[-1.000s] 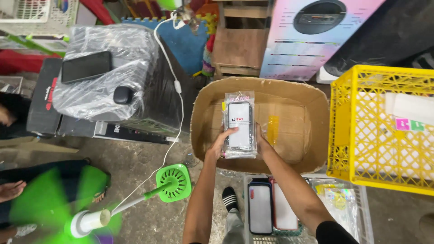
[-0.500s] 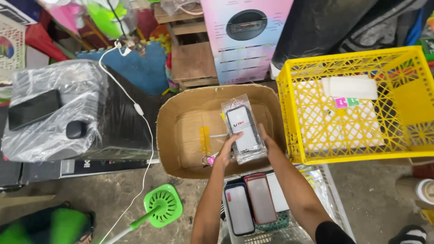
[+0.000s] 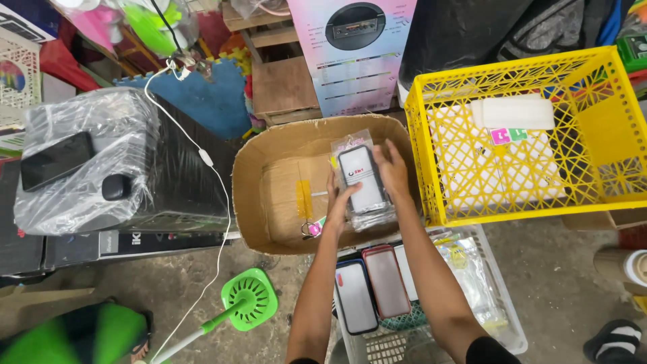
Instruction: The person sorts phone cases and screen protectors by removing them from their packaging and placing them into a basket, aligning the packages within the basket by hand.
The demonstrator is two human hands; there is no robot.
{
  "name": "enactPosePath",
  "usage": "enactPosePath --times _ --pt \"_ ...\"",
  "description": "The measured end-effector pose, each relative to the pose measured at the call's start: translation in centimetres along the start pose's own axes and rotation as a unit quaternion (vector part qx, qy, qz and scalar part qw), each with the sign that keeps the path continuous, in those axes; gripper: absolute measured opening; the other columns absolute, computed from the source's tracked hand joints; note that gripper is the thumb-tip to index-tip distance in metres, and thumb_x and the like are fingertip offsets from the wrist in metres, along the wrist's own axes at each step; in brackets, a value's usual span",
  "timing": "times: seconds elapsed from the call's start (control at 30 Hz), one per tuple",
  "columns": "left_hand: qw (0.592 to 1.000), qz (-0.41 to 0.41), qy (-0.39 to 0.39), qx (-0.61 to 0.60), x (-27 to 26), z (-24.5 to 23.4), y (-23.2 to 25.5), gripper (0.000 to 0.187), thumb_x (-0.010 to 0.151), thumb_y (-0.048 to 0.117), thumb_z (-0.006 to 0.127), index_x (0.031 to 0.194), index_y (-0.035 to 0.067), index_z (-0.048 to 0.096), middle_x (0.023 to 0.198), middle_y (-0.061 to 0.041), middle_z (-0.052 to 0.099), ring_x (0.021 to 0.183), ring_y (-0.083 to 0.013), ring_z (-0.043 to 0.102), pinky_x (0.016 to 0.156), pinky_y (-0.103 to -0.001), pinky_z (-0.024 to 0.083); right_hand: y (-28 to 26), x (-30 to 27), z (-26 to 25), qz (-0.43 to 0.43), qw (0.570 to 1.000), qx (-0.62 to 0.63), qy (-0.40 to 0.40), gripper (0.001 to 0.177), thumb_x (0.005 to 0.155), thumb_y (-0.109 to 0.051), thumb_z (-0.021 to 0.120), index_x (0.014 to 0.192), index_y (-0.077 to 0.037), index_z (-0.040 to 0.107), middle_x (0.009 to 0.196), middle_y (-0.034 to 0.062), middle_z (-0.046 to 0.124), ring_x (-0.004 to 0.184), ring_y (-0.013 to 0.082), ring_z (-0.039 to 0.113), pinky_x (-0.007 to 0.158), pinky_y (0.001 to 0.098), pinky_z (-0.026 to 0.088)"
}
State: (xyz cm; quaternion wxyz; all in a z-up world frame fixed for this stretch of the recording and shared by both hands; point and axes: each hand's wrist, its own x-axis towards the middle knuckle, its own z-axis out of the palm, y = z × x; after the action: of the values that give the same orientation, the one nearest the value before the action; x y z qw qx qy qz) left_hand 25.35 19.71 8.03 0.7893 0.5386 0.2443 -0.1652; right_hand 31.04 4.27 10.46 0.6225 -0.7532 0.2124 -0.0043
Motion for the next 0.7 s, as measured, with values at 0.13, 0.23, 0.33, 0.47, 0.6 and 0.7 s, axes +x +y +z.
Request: enactPosePath --times 0.13,0.23,0.33,0.47,0.6,0.7 --pt "0.997 0.069 -0.033 0.012 0.4 1.0 -1.4 0.114 0.072 0.025 0.083 0.162 0.020 0.014 0.149 -0.016 0.047 0.134 -0.0296 0.052 0.109 -0.042 0.044 -3.3 -4.0 -2.0 -0.213 0.964 -0.157 -0.012 0.069 0.083 -0.023 0.072 0.148 -0.010 0.053 0.150 0.0221 0.052 0.136 0.0369 0.051 0.114 0.0426 0.041" --pt "0.990 0.128 -0.048 0.036 1.4 1.7 -2.4 0.110 0.077 0.024 0.084 0.163 0.018 0.016 0.152 -0.016 0.045 0.137 -0.0289 0.049 0.111 -0.040 0.043 -1.4 -4.8 -2.9 -0.212 0.927 -0.305 -0.049 0.064 0.079 -0.013 0.073 0.142 -0.016 0.060 0.154 0.0240 0.043 0.134 0.0456 0.047 0.114 0.0468 0.039" --pt "0.987 0.149 -0.033 0.052 -0.2 2.1 -1.5 0.109 0.078 0.027 0.087 0.162 0.015 0.018 0.155 -0.015 0.043 0.138 -0.0270 0.048 0.112 -0.038 0.042 0.0 -6.5 -3.9 -0.231 0.917 -0.316 -0.070 0.060 0.095 -0.019 0.072 0.151 -0.015 0.051 0.159 0.0282 0.035 0.140 0.0514 0.040 0.118 0.0509 0.036" --pt "0.980 0.167 0.001 0.109 -1.1 2.2 -0.8 0.099 0.080 0.031 0.085 0.160 0.011 0.029 0.154 -0.016 0.047 0.136 -0.0242 0.050 0.110 -0.037 0.043 -0.8 -8.2 -5.1 -0.185 0.931 -0.281 -0.143 0.073 0.090 -0.018 0.071 0.156 -0.017 0.040 0.165 0.0276 0.019 0.143 0.0508 0.034 0.117 0.0476 0.033" --pt "0.980 0.171 -0.013 0.101 -0.7 2.0 -1.5 0.086 0.086 0.029 0.079 0.158 0.010 0.035 0.148 -0.017 0.055 0.130 -0.0231 0.056 0.106 -0.036 0.047 -0.9 -8.4 -6.4 -0.203 0.931 -0.224 -0.203 0.074 0.090 -0.020 0.072 0.157 -0.018 0.039 0.167 0.0266 0.016 0.148 0.0432 0.033 0.117 0.0427 0.035" --pt "0.982 0.163 -0.039 0.084 -0.4 1.5 -1.8 0.080 0.090 0.025 0.076 0.158 0.009 0.037 0.143 -0.016 0.061 0.126 -0.0226 0.059 0.105 -0.035 0.048 0.1 -7.2 -7.3 -0.225 0.925 -0.206 -0.227 0.075 0.088 -0.019 0.074 0.156 -0.019 0.043 0.168 0.0237 0.021 0.151 0.0388 0.034 0.117 0.0409 0.036"
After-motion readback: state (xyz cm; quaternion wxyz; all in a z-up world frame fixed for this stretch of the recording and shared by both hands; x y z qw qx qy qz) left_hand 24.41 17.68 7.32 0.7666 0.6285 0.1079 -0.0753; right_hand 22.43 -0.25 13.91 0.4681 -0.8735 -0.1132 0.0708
